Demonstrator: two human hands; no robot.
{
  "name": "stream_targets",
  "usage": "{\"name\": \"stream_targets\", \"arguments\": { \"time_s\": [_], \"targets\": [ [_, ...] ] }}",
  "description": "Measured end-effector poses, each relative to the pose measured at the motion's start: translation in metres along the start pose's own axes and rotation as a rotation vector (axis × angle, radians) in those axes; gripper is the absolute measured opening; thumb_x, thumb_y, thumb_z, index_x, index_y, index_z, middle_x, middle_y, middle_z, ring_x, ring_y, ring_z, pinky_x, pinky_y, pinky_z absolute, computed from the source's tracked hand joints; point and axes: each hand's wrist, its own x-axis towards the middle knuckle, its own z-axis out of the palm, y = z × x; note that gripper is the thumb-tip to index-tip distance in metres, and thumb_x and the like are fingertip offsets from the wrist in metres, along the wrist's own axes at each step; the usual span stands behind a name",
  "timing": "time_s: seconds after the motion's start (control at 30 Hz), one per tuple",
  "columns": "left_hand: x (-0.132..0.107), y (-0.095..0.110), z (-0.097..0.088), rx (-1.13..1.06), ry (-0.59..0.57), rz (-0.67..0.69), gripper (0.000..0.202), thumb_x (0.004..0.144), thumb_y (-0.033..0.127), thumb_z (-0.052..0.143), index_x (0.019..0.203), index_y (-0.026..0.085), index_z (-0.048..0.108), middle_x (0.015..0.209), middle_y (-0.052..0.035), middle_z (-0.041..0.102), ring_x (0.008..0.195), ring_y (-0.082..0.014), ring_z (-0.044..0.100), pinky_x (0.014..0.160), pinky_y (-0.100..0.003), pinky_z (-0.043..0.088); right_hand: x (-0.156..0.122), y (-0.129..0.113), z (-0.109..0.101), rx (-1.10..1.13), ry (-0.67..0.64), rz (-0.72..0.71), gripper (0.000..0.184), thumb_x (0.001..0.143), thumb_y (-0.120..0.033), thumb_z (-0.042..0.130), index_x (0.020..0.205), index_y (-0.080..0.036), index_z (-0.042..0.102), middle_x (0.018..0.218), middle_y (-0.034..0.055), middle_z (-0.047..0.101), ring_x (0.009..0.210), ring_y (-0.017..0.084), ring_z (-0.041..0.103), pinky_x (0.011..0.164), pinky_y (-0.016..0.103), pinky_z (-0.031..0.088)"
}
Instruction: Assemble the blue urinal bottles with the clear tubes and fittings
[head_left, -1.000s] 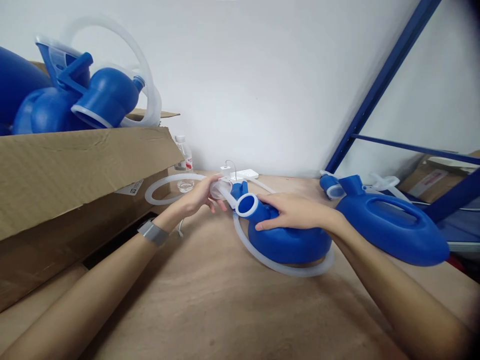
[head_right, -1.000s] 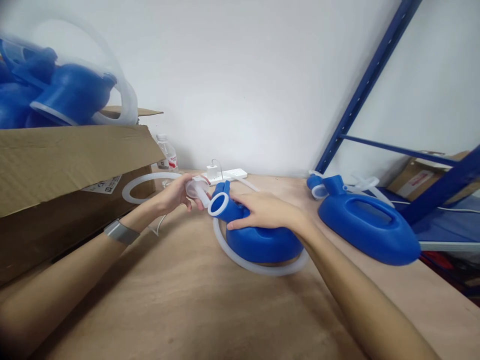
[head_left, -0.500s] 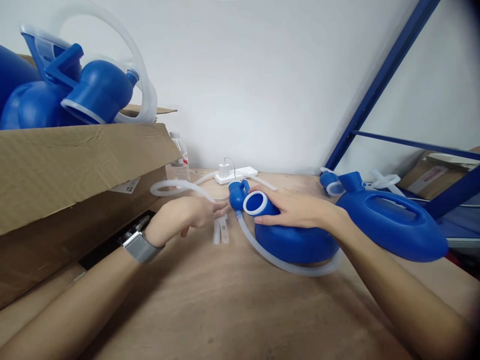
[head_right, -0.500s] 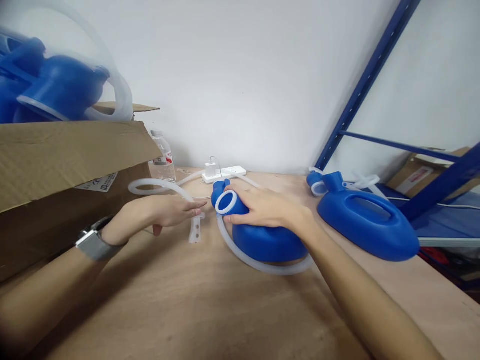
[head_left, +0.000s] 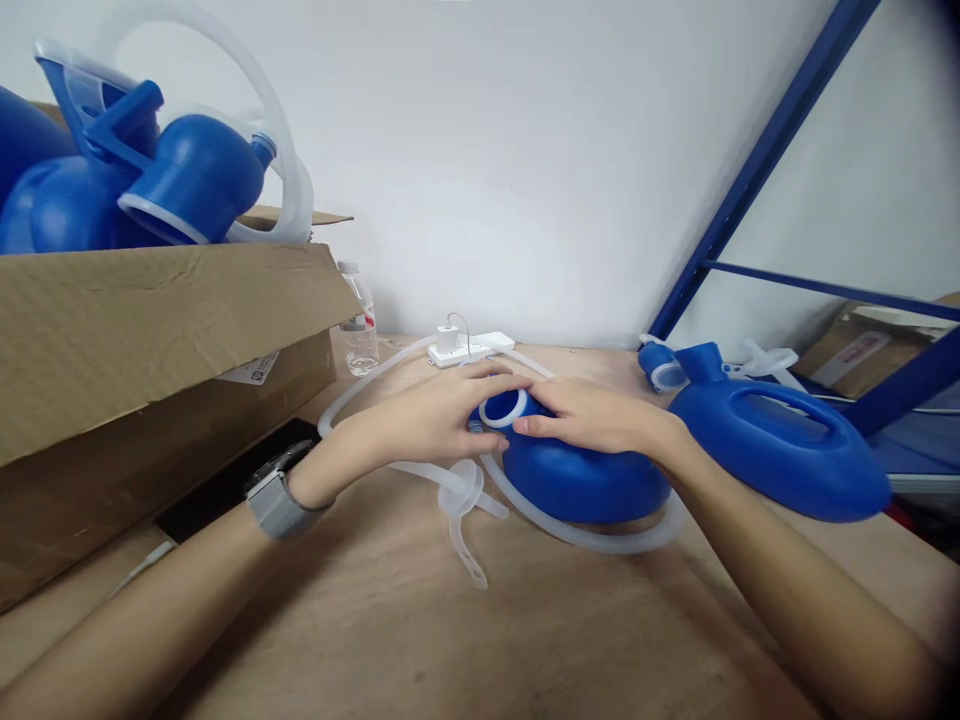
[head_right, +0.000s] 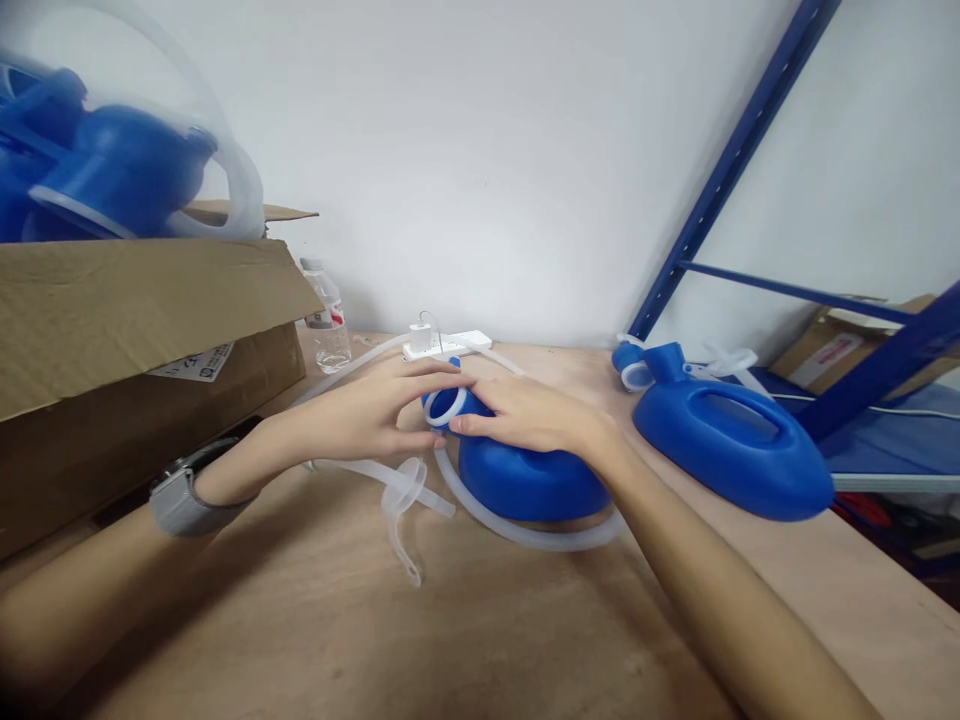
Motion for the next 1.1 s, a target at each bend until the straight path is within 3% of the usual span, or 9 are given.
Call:
{"name": "stream_targets", "arguments": {
  "time_s": [0.2,0.53,0.77,1.0,1.1],
  "targets": [
    [0.004,-0.008,-0.004,-0.039,0.0,-0.004,0.047,0.085,0.038,0.084,0.13,0.027,0.073,0.106,-0.0052,0.079,0.092,-0.0216,0.072,0.078,-0.031,0.054,0.001,-0.001,0.001,0.03,0.017,-0.06,0.056,0.1,-0.055,0.059,0.15,-0.03,0.055,0.158,0.0061,0.053,0.148,0.03,0.045,0.124,0.052,0.034],
    [0.003,-0.003,-0.009,0.008,0.021,-0.054,0.05,0.077,0.047,0.088,0.118,0.023,0.077,0.1,-0.0056,0.078,0.084,-0.0203,0.07,0.072,-0.029,0.05,0.001,0.001,0.002,0.093,-0.012,-0.1,0.057,0.104,-0.058,0.05,0.156,-0.034,0.049,0.158,0.0034,0.054,0.149,0.029,0.044,0.125,0.05,0.03],
    [0.004,-0.003,-0.017,-0.084,-0.034,-0.05,0.038,0.078,0.036,0.085,0.113,0.023,0.081,0.092,-0.0039,0.077,0.079,-0.0187,0.067,0.07,-0.029,0.049,0.002,-0.003,0.004,0.026,-0.015,-0.08,0.074,0.094,-0.064,0.064,0.159,-0.034,0.044,0.158,0.0046,0.054,0.143,0.033,0.05,0.119,0.049,0.039],
    [0.002,-0.002,-0.019,0.011,-0.09,0.0,0.046,0.087,0.039,0.078,0.132,0.029,0.074,0.101,-0.0037,0.07,0.087,-0.0184,0.063,0.077,-0.029,0.046,0.002,-0.005,0.004,-0.072,-0.077,0.017,0.069,0.095,-0.073,0.055,0.142,-0.023,0.063,0.133,0.0132,0.07,0.117,0.035,0.066,0.103,0.053,0.05],
    [0.003,-0.002,-0.02,-0.014,-0.104,-0.014,0.046,0.085,0.036,0.08,0.13,0.028,0.075,0.095,-0.0025,0.068,0.084,-0.0173,0.062,0.073,-0.027,0.045,0.003,-0.007,0.004,-0.058,-0.091,0.031,0.066,0.096,-0.072,0.053,0.138,-0.022,0.065,0.133,0.0131,0.07,0.119,0.036,0.064,0.105,0.054,0.049]
  ]
}}
